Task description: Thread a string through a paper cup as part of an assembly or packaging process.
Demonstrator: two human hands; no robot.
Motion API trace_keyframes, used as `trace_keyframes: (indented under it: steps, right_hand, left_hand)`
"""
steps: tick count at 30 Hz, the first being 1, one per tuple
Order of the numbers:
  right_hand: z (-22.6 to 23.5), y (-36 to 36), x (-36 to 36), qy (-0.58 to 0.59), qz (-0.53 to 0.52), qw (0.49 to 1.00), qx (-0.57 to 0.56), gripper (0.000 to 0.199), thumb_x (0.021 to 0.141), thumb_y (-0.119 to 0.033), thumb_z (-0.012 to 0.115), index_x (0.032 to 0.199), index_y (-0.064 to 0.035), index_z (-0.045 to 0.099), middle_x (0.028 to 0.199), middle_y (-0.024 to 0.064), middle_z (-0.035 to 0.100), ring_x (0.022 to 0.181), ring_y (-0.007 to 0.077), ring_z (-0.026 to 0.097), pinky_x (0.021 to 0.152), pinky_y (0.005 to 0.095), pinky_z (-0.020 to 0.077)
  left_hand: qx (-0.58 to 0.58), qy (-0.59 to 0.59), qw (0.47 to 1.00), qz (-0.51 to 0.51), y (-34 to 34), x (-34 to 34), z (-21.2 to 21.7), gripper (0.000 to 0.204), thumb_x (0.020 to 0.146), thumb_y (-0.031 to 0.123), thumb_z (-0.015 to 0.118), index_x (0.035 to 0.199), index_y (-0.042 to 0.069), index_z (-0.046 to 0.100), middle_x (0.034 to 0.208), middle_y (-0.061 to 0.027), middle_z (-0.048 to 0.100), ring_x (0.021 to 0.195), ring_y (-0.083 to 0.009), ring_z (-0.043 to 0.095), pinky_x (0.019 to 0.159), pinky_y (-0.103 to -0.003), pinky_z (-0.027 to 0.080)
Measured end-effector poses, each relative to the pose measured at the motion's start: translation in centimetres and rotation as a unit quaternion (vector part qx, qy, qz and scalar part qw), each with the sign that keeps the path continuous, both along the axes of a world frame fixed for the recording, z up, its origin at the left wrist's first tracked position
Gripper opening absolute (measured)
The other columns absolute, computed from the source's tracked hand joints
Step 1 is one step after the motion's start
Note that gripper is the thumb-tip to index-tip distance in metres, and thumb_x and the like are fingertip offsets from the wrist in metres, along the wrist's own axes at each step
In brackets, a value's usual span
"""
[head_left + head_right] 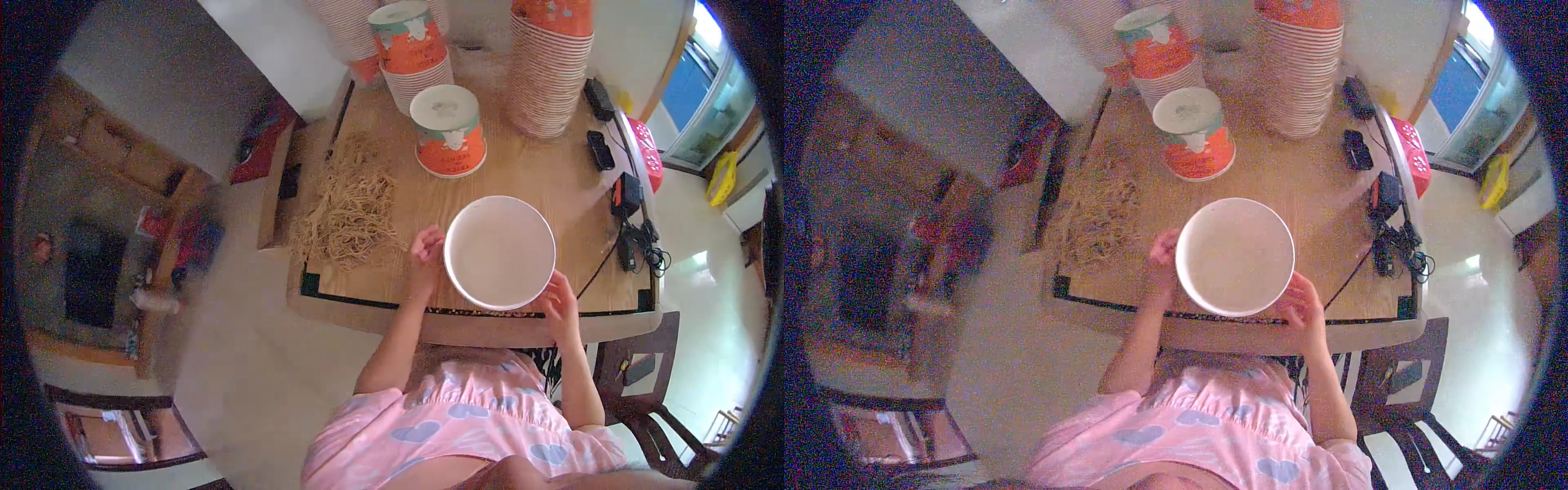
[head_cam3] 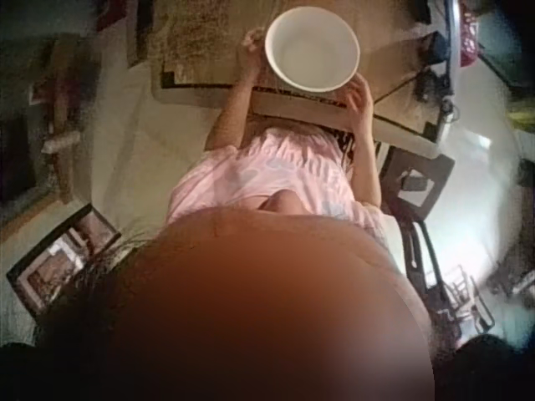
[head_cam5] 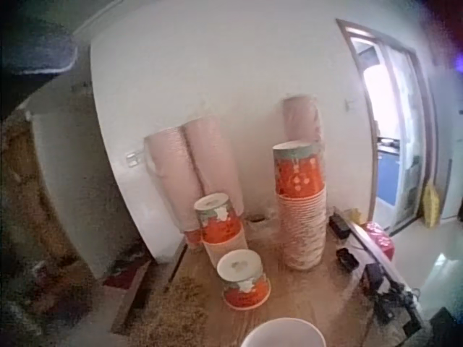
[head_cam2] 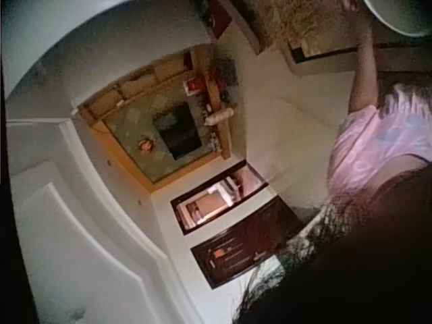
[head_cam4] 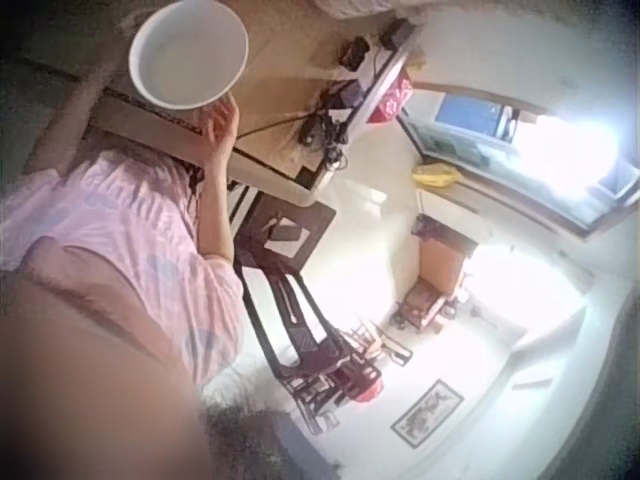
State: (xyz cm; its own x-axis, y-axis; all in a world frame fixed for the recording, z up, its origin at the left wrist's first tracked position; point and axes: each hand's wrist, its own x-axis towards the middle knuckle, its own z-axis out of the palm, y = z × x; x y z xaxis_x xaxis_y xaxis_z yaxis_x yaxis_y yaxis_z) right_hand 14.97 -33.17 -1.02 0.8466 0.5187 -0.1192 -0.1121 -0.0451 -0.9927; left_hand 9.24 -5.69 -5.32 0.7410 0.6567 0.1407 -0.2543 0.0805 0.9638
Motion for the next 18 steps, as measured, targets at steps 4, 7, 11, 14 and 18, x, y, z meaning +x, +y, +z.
trace_keyframes:
  steps: [4,7,11,14,18]
  right_hand:
    - [-1.2,-0.4,1.8,-0.073,-0.057,0.995,0.043,0.037,0.082,0.002,0.045,0.119,-0.0042,0.045,0.108,0.0039,0.054,0.098,0.0141,0.052,0.085,0.0264,0.0418]
    - [-1.8,0.5,2.6,-0.066,-0.084,0.993,0.039,0.031,0.082,0.003,0.047,0.113,-0.0023,0.048,0.102,0.0053,0.056,0.095,0.0130,0.053,0.084,0.0251,0.0413]
    - [-2.1,1.5,3.1,-0.135,-0.093,0.986,-0.018,0.021,0.085,0.002,0.048,0.105,-0.0015,0.051,0.096,0.0051,0.057,0.092,0.0118,0.053,0.083,0.0243,0.0411]
    - [-2.3,1.7,3.1,-0.127,-0.100,0.986,-0.025,0.017,0.085,0.002,0.049,0.102,-0.0011,0.052,0.095,0.0047,0.057,0.090,0.0118,0.053,0.082,0.0245,0.0412]
    - [-1.8,1.6,3.0,-0.116,-0.092,0.989,-0.004,0.016,0.085,0.001,0.049,0.101,-0.0009,0.053,0.095,0.0045,0.057,0.089,0.0117,0.053,0.082,0.0244,0.0413]
  left_hand:
    - [0.115,0.151,0.982,0.022,1.9,-4.5,1.6,0.016,0.084,0.012,0.058,0.097,0.002,0.059,0.086,-0.0043,0.061,0.080,-0.0121,0.057,0.072,-0.024,0.046]
    - [0.244,0.236,0.933,0.119,2.6,-6.9,3.4,0.011,0.082,0.013,0.060,0.085,0.003,0.062,0.078,-0.0059,0.060,0.073,-0.0137,0.058,0.067,-0.026,0.046]
    - [0.335,0.285,0.881,0.175,3.5,-8.0,3.4,0.011,0.078,0.012,0.063,0.084,0.003,0.062,0.078,-0.0083,0.057,0.071,-0.0196,0.058,0.065,-0.029,0.046]
    - [0.391,0.288,0.858,0.168,3.5,-7.5,3.4,0.011,0.077,0.013,0.063,0.083,0.004,0.062,0.080,-0.0087,0.057,0.071,-0.0221,0.058,0.064,-0.031,0.046]
    - [0.424,0.342,0.813,0.205,3.5,-6.3,2.8,0.011,0.076,0.015,0.062,0.081,0.005,0.061,0.082,-0.0095,0.057,0.072,-0.0242,0.057,0.064,-0.033,0.046]
